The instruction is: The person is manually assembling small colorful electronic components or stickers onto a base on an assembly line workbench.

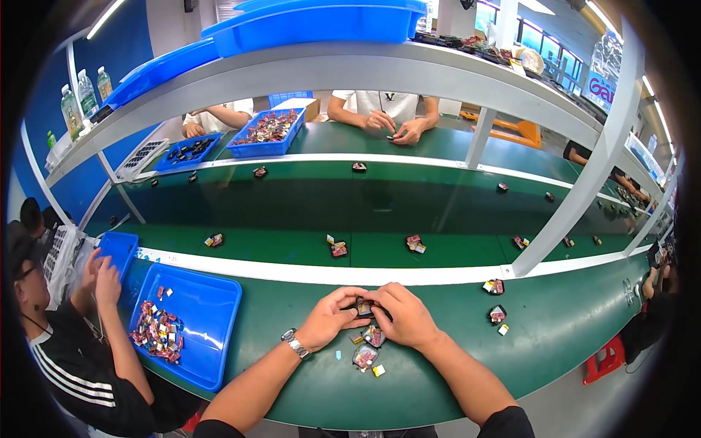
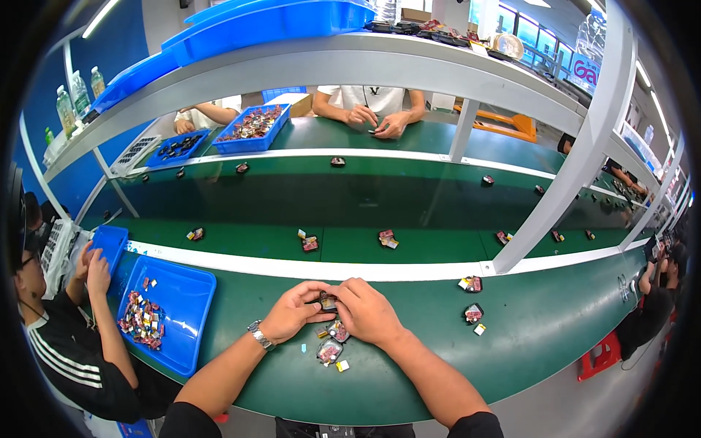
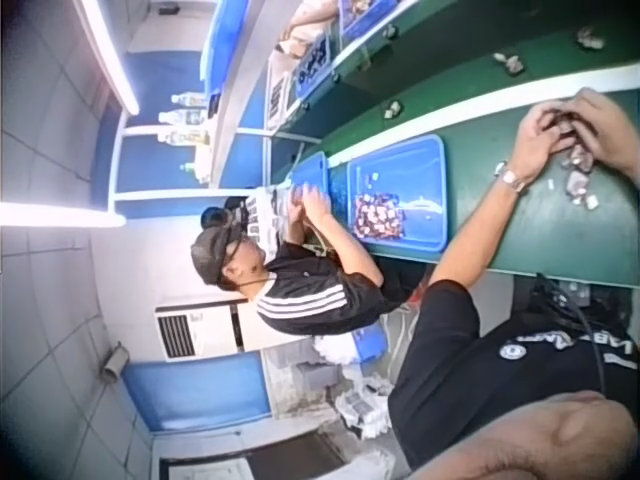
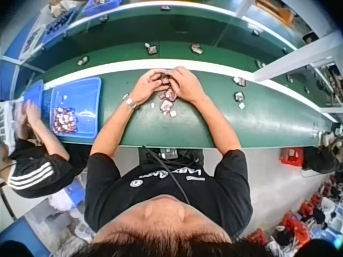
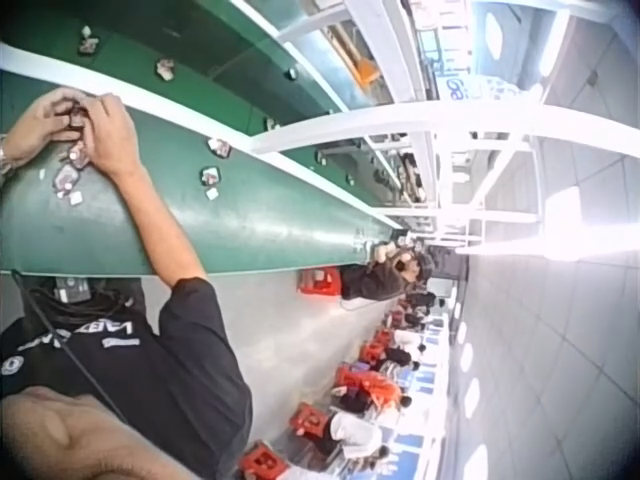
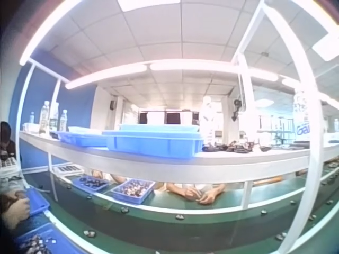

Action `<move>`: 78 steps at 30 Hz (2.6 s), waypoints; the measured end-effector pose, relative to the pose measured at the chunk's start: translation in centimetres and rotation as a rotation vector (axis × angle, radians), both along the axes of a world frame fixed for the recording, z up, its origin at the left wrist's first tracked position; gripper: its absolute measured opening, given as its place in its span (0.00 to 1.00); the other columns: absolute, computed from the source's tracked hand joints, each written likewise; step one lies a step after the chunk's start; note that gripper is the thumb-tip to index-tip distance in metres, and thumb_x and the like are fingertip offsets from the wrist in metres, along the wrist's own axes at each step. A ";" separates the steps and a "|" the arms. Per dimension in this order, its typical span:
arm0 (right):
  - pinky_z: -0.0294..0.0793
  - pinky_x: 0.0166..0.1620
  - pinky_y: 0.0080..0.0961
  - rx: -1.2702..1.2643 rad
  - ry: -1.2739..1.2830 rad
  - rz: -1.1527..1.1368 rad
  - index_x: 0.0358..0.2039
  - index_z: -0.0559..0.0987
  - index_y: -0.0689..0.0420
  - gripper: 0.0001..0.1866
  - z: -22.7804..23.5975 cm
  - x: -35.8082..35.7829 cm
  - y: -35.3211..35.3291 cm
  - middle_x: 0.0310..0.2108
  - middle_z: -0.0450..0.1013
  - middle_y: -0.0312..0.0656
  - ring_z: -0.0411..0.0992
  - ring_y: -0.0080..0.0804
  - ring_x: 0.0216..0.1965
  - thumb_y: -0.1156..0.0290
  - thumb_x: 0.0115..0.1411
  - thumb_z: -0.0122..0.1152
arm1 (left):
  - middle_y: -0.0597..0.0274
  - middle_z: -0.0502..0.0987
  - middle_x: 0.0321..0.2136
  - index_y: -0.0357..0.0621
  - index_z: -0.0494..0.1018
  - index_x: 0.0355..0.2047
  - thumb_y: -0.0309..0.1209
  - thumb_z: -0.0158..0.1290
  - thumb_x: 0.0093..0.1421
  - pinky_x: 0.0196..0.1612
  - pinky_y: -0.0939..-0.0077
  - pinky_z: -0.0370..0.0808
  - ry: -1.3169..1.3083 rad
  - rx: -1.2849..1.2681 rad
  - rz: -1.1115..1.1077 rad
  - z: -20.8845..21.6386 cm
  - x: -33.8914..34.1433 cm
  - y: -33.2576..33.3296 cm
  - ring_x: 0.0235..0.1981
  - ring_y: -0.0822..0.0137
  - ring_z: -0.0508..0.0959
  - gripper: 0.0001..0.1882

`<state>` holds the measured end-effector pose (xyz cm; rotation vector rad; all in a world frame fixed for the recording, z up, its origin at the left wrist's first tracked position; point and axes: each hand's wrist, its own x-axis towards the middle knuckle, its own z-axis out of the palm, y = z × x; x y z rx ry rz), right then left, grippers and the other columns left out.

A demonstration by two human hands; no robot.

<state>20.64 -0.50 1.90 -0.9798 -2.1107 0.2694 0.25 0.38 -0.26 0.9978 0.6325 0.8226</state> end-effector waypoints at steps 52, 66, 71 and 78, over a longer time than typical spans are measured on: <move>0.66 0.60 0.38 -0.338 0.262 0.137 0.37 0.82 0.54 0.07 -1.4 0.6 0.7 0.56 0.70 0.41 0.64 0.41 0.59 0.71 0.57 0.64 | 0.52 0.71 0.50 0.38 0.63 0.50 0.21 0.46 0.67 0.55 0.60 0.79 0.034 0.097 0.067 -0.5 0.4 -0.3 0.52 0.61 0.76 0.12; 0.63 0.61 0.37 -0.341 0.213 0.161 0.34 0.80 0.56 0.05 -1.0 0.5 0.4 0.55 0.69 0.41 0.61 0.41 0.61 0.70 0.58 0.62 | 0.53 0.72 0.48 0.38 0.65 0.49 0.23 0.46 0.68 0.51 0.63 0.81 0.073 0.042 0.112 0.0 0.7 -0.4 0.50 0.62 0.77 0.09; 0.69 0.57 0.36 -0.150 0.147 0.079 0.33 0.80 0.56 0.06 -0.8 -0.1 0.0 0.51 0.71 0.42 0.65 0.43 0.56 0.73 0.54 0.64 | 0.52 0.73 0.50 0.37 0.64 0.53 0.23 0.44 0.69 0.54 0.62 0.79 0.041 0.063 0.109 -0.6 0.6 -0.3 0.51 0.62 0.77 0.13; 0.73 0.52 0.36 0.076 0.083 0.052 0.32 0.81 0.56 0.09 -0.7 -0.1 0.1 0.48 0.72 0.41 0.69 0.42 0.52 0.75 0.48 0.68 | 0.53 0.73 0.51 0.37 0.65 0.53 0.23 0.42 0.70 0.56 0.61 0.77 -0.027 0.059 0.078 -0.7 0.4 -0.2 0.52 0.63 0.76 0.13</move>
